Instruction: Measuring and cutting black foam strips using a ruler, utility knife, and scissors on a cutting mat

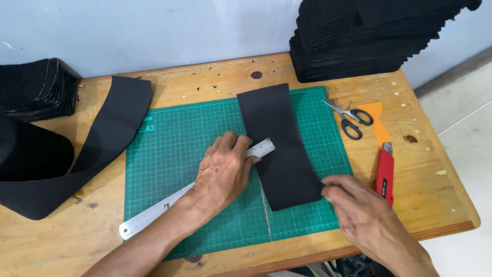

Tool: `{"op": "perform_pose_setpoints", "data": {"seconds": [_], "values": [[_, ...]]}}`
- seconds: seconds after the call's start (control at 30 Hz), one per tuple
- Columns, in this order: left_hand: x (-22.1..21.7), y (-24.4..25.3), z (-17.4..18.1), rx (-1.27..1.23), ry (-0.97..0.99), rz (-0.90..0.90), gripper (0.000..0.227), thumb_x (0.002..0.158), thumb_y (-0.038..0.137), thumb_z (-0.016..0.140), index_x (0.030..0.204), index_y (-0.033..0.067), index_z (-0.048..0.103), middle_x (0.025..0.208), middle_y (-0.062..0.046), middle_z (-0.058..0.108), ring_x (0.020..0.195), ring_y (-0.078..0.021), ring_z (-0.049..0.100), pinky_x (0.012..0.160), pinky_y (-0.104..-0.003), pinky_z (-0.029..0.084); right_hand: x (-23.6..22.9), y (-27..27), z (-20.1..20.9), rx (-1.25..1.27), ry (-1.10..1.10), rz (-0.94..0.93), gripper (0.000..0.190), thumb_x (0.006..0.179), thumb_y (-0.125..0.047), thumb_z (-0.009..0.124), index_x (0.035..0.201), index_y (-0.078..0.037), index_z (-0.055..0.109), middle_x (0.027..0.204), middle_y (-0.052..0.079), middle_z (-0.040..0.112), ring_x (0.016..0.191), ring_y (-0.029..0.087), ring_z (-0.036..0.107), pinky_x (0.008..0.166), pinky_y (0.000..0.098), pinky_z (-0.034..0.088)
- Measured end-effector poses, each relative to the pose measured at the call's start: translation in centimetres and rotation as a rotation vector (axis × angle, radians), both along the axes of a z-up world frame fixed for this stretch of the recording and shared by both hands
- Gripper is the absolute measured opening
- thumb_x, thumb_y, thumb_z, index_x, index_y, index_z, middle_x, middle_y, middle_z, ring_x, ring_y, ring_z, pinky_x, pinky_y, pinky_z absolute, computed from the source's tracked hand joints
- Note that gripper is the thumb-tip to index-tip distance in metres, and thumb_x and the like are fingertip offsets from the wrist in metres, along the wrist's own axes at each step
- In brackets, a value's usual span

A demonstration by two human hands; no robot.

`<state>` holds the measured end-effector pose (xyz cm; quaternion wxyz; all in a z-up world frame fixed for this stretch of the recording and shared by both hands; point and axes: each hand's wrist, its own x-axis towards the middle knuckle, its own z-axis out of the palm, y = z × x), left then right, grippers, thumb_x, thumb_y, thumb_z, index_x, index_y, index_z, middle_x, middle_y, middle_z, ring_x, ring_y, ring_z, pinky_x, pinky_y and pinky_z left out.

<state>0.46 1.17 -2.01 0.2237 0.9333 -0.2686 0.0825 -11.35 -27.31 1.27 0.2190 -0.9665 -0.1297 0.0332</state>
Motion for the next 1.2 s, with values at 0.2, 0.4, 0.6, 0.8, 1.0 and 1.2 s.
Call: {"op": "perform_pose_setpoints", "data": {"seconds": [0.2,0.4,0.6,0.8,1.0,1.2], "values": [[-0.2,-0.2,-0.2,0.0,0.073,0.022,0.024,0.095,0.012,0.069,0.118,0.0083,0.062,0.1,-0.012,0.058,0.088,-0.0353,0.058,0.07,-0.052,0.051,0.1,3.8,1.9,0.335,0.411,-0.613,0.038,0.09,-0.039,0.065,0.125,-0.024,0.064,0.084,-0.004,0.082,0.075,0.013,0.088,0.068,0.0288,0.068],[1.5,0.6,0.5,-0.202,0.408,-0.051,0.041,0.087,0.002,0.074,0.121,0.0072,0.053,0.113,-0.016,0.067,0.1,-0.0329,0.069,0.076,-0.047,0.059,1.8,3.1,0.1,0.37,0.123,-0.535,0.032,0.085,-0.017,0.079,0.112,-0.011,0.064,0.077,0.001,0.084,0.061,0.012,0.079,0.06,0.0258,0.065],[1.8,1.0,2.0,-0.098,0.533,-0.094,0.01,0.101,0.012,0.064,0.109,0.0151,0.058,0.095,-0.007,0.054,0.081,-0.0255,0.057,0.069,-0.044,0.049,4.3,3.5,3.1,0.412,0.396,-0.693,0.036,0.096,-0.035,0.06,0.121,-0.008,0.058,0.082,0.015,0.08,0.067,0.024,0.079,0.056,0.0349,0.062],[2.7,1.4,2.4,-0.124,0.534,-0.119,0.007,0.102,0.013,0.06,0.108,0.0154,0.061,0.097,-0.007,0.064,0.087,-0.0293,0.063,0.076,-0.045,0.05,5.4,4.2,1.7,0.639,0.376,-0.686,0.057,0.087,-0.025,0.074,0.135,-0.01,0.048,0.072,0.014,0.067,0.058,0.027,0.073,0.055,0.0388,0.059],[3.4,3.0,4.3,-0.122,0.549,-0.068,0.016,0.098,0.009,0.059,0.111,0.0174,0.061,0.092,-0.008,0.071,0.085,-0.0318,0.067,0.066,-0.047,0.046,7.2,2.8,2.7,0.124,0.282,-0.578,0.033,0.094,-0.009,0.07,0.126,-0.017,0.068,0.106,0.003,0.078,0.066,0.015,0.071,0.055,0.0306,0.067],[4.5,6.6,8.4,-0.162,0.563,0.141,0.019,0.1,0.017,0.057,0.118,0.0169,0.061,0.077,-0.01,0.071,0.07,-0.0285,0.062,0.066,-0.043,0.044,12.5,-2.1,1.4,-0.116,-0.282,-0.171,0.045,0.088,0.003,0.049,0.117,-0.015,0.077,0.097,0.009,0.069,0.088,0.028,0.069,0.09,0.0405,0.053]]}}
